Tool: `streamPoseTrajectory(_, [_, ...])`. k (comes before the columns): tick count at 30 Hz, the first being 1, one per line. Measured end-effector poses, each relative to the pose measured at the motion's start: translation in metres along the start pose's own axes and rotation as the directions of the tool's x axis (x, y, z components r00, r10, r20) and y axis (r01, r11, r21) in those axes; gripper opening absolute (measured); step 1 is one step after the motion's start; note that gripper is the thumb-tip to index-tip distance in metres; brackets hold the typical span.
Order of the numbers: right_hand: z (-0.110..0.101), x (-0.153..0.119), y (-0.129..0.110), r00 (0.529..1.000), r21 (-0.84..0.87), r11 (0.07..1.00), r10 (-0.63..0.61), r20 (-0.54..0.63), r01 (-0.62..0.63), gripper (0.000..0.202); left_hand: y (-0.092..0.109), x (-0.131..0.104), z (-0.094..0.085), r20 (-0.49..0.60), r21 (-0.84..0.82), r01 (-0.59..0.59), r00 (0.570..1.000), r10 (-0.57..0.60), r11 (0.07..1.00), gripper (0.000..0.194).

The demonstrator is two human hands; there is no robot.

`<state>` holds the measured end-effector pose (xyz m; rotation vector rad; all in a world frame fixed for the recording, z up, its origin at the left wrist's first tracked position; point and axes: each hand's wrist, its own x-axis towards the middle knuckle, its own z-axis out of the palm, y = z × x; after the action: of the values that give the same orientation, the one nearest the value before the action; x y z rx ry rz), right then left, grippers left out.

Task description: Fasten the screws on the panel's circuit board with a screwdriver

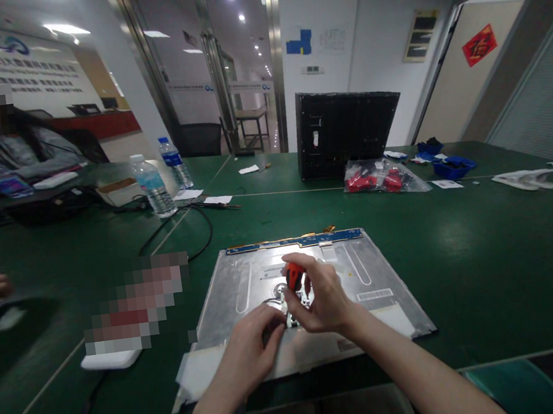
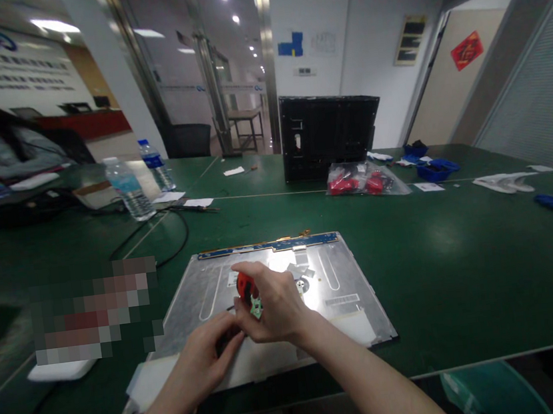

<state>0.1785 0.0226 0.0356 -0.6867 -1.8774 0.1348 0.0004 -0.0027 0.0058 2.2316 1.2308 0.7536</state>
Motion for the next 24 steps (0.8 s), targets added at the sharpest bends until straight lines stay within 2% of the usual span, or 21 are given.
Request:
streamPoseTrajectory(5, [-0.0006, 0.0034, 0.0004, 1.000, -0.044, 0.999, -0.007, -0.023, 0.006, 0.042, 0.0013, 0.0004, -0.0006, -0.003, 0.009, 0.004, 1.000, -0.004, 1.000, 0.015])
streamPoseTrajectory(11, [-0.0003, 0.0049, 0.0005, 1.000, -0.110, 0.994, 0.011, -0.021, -0.013, 0.053, -0.0016, -0.0005, 0.0006, -0.013, 0.032, -0.015, 1.000, 0.016, 0.999, 0.013])
streamPoseTrajectory(15, [0.0019, 0.0031, -0.0001, 0.999, -0.077, 0.997, 0.010, -0.042, -0.013, 0.058, -0.0006, -0.0005, -0.0006, -0.009, 0.021, -0.012, 1.000, 0.012, 1.000, 0.013])
streamPoseTrajectory(21, [0.0009, 0.0039, -0.0010, 0.999, -0.042, 0.999, -0.012, -0.043, 0.010, 0.042, 0.0024, -0.0003, -0.0028, 0.010, 0.016, 0.006, 1.000, -0.006, 1.000, 0.014])
streamPoseTrajectory(24, [-0.0001, 0.0054, 0.0000, 0.999, -0.051, 0.999, -0.012, -0.043, 0.010, 0.040, 0.0007, -0.0002, -0.0017, -0.001, 0.013, 0.002, 1.000, -0.002, 1.000, 0.014])
